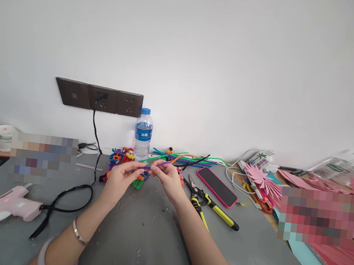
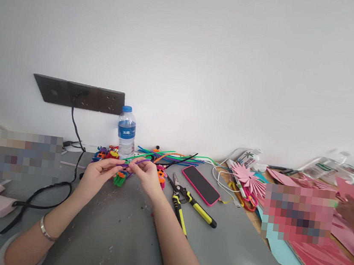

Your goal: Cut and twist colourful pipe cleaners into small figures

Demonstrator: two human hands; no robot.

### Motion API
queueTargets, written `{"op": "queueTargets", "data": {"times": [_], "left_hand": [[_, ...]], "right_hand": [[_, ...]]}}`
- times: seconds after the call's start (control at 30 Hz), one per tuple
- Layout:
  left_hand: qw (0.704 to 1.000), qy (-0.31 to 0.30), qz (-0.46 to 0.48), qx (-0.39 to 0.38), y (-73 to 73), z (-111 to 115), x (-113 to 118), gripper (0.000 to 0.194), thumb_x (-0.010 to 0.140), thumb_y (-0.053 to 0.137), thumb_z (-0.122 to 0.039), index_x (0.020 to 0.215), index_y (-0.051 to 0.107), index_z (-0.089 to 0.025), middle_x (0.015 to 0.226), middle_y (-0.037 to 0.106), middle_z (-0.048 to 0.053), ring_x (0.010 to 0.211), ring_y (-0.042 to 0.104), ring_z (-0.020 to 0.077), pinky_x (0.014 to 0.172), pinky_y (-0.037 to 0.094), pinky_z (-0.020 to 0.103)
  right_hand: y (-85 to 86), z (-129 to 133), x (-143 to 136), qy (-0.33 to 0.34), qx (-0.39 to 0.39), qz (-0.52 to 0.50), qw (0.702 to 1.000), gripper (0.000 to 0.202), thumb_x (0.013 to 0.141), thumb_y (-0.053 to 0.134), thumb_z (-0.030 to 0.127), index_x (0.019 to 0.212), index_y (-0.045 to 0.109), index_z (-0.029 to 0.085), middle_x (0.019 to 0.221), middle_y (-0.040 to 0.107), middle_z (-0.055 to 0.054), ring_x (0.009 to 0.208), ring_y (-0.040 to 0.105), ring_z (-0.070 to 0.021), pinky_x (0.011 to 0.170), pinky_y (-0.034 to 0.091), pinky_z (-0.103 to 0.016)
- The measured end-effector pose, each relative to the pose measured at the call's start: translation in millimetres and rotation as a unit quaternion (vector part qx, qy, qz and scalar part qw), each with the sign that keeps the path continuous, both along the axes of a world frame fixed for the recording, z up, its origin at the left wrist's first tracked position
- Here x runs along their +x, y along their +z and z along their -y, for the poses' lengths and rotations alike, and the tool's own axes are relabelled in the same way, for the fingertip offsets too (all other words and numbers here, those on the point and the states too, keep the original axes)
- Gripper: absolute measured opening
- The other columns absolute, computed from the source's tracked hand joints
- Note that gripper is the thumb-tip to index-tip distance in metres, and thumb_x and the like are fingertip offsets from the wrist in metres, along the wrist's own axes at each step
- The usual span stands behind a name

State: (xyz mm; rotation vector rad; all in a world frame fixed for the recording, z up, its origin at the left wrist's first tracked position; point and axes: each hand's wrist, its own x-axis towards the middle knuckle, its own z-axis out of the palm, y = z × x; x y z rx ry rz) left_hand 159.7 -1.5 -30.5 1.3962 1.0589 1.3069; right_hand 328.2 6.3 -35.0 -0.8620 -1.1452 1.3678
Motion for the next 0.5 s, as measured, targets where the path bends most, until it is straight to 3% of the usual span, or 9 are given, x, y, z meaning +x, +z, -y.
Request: {"op": "queueTargets", "data": {"times": [0.2, 0.5], "left_hand": [[0.999, 0.013, 0.028, -0.039, -4.6, -3.7, -1.8, 0.022, 0.067, 0.079, -0.037, 0.075, 0.071, -0.018, 0.071, 0.076, 0.007, 0.069, 0.071, 0.0203, 0.056, 0.055, 0.023], [0.996, -0.023, 0.076, -0.036, 4.5, 2.7, 1.6, 0.033, 0.058, 0.083, -0.047, 0.062, 0.068, -0.018, 0.069, 0.076, 0.008, 0.063, 0.073, 0.0243, 0.065, 0.061, 0.037]], "right_hand": [[-0.2, -0.1, -0.9, -0.012, -0.006, -0.018, 1.0, 0.027, 0.068, 0.079, 0.041, 0.075, 0.066, 0.018, 0.069, 0.066, 0.0, 0.067, 0.063, -0.0149, 0.073, 0.051, -0.028], [-2.2, -2.1, 0.3, -0.008, 0.002, -0.032, 0.999, 0.03, 0.067, 0.079, 0.043, 0.075, 0.065, 0.018, 0.07, 0.065, -0.001, 0.067, 0.062, -0.015, 0.071, 0.051, -0.028]]}}
